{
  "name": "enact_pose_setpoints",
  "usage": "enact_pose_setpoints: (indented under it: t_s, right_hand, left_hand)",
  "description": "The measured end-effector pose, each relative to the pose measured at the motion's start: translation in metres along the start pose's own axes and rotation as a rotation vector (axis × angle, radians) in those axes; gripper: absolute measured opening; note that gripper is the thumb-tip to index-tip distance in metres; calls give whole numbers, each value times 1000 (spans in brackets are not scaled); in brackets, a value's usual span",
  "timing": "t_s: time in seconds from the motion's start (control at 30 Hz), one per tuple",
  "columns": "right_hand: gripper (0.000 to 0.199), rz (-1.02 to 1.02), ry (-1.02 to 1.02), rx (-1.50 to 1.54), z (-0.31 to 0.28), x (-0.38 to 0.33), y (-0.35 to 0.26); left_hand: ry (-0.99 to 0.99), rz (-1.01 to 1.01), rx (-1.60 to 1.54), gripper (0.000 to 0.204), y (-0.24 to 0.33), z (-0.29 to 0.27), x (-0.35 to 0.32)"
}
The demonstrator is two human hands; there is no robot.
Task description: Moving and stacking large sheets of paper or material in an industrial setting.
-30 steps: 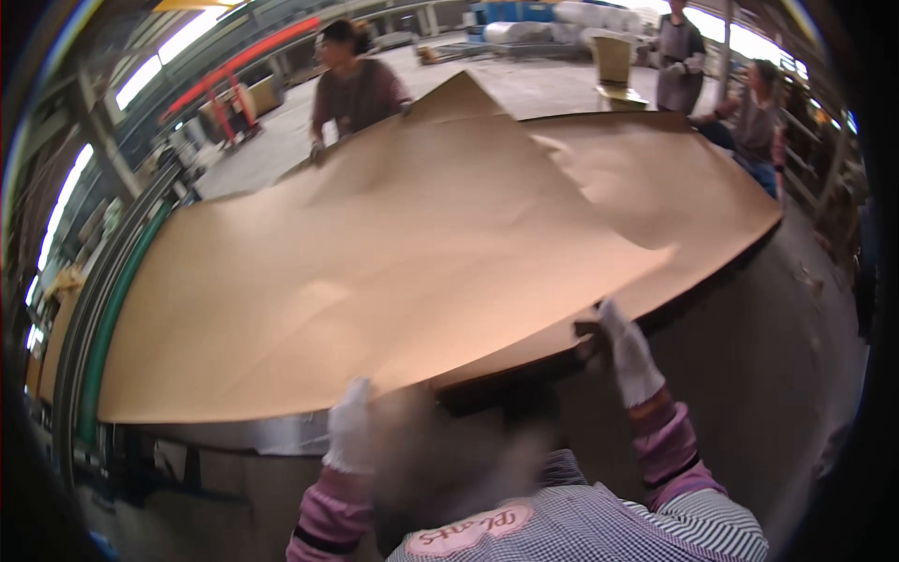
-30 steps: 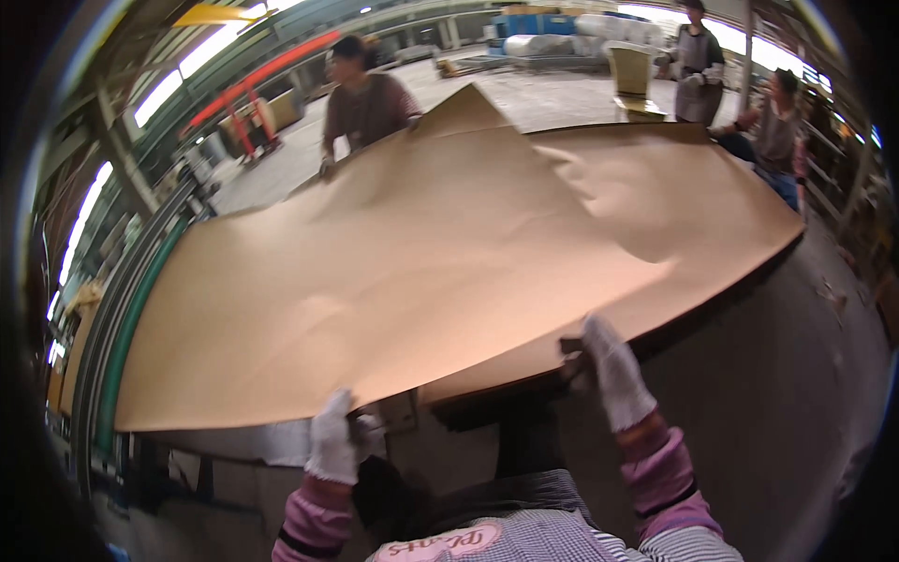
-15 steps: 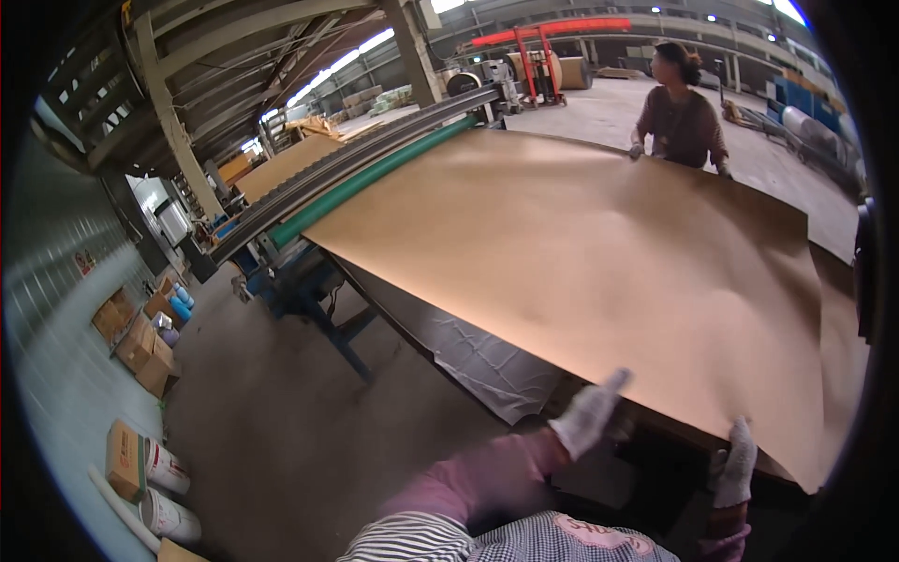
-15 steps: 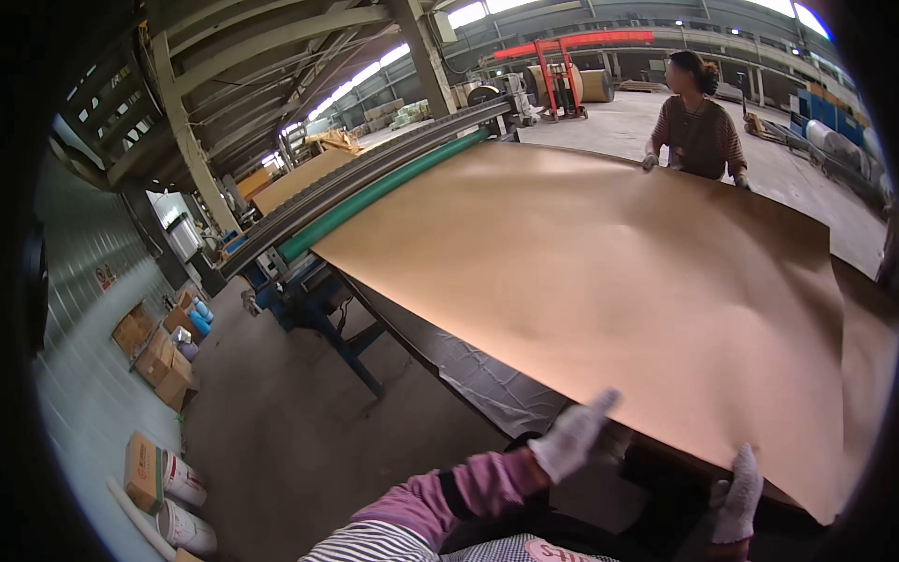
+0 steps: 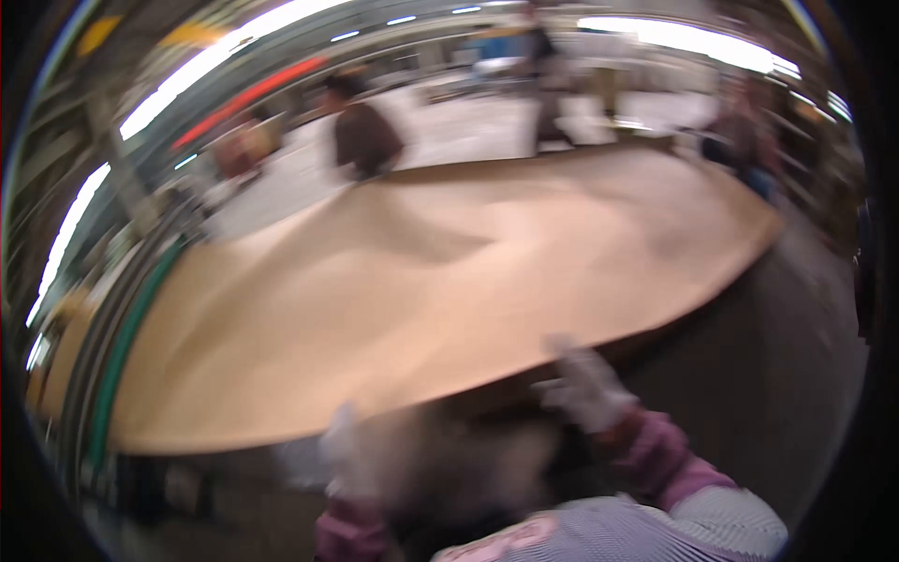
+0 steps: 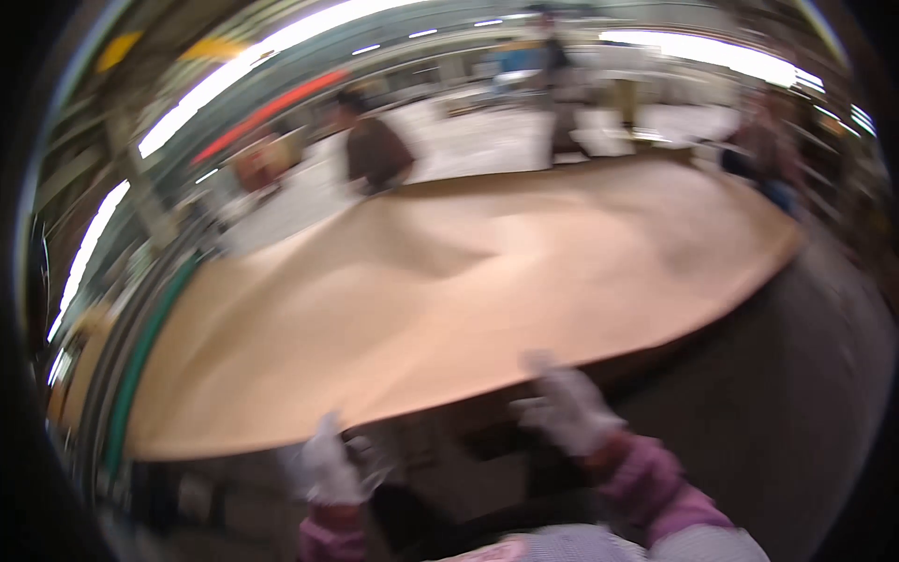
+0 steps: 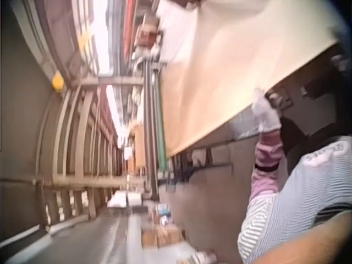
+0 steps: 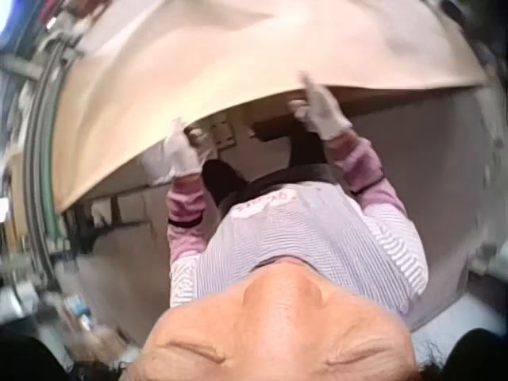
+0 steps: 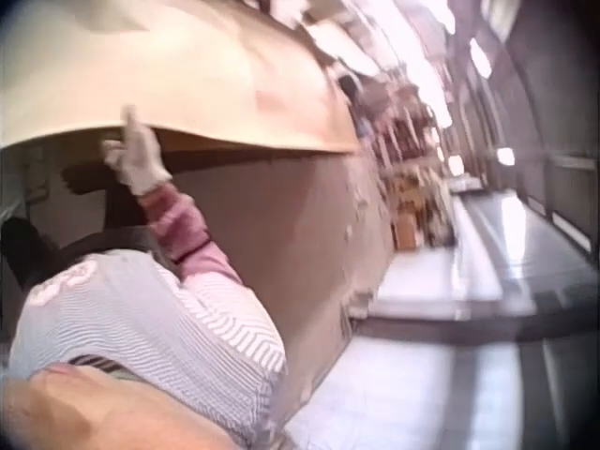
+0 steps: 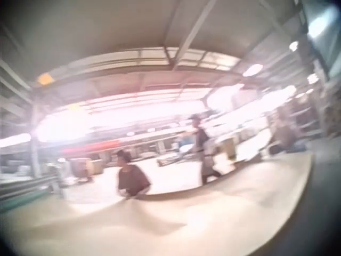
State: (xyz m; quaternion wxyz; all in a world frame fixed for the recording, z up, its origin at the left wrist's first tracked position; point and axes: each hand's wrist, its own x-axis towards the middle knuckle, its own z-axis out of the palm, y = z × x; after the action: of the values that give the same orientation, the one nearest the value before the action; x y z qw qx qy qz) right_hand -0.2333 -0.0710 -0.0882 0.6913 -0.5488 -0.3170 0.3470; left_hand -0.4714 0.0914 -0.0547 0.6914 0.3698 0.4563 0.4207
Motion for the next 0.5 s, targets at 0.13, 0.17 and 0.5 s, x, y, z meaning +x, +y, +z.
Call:
enact_pose_setpoints:
  t_s: [0.13,0.17,0.5]
  right_hand:
    - [30,63,279,411,42,51,23]
    - [26,188,263,316,27,57,22]
    - [24,477,263,57,-64,54,-60]
  left_hand:
    - [-49,-126,-230,26,-23,-43,51]
    - [-104,-130,-147,38,-15,-22,30]
    - [97,317,-102,32,69,-175,91]
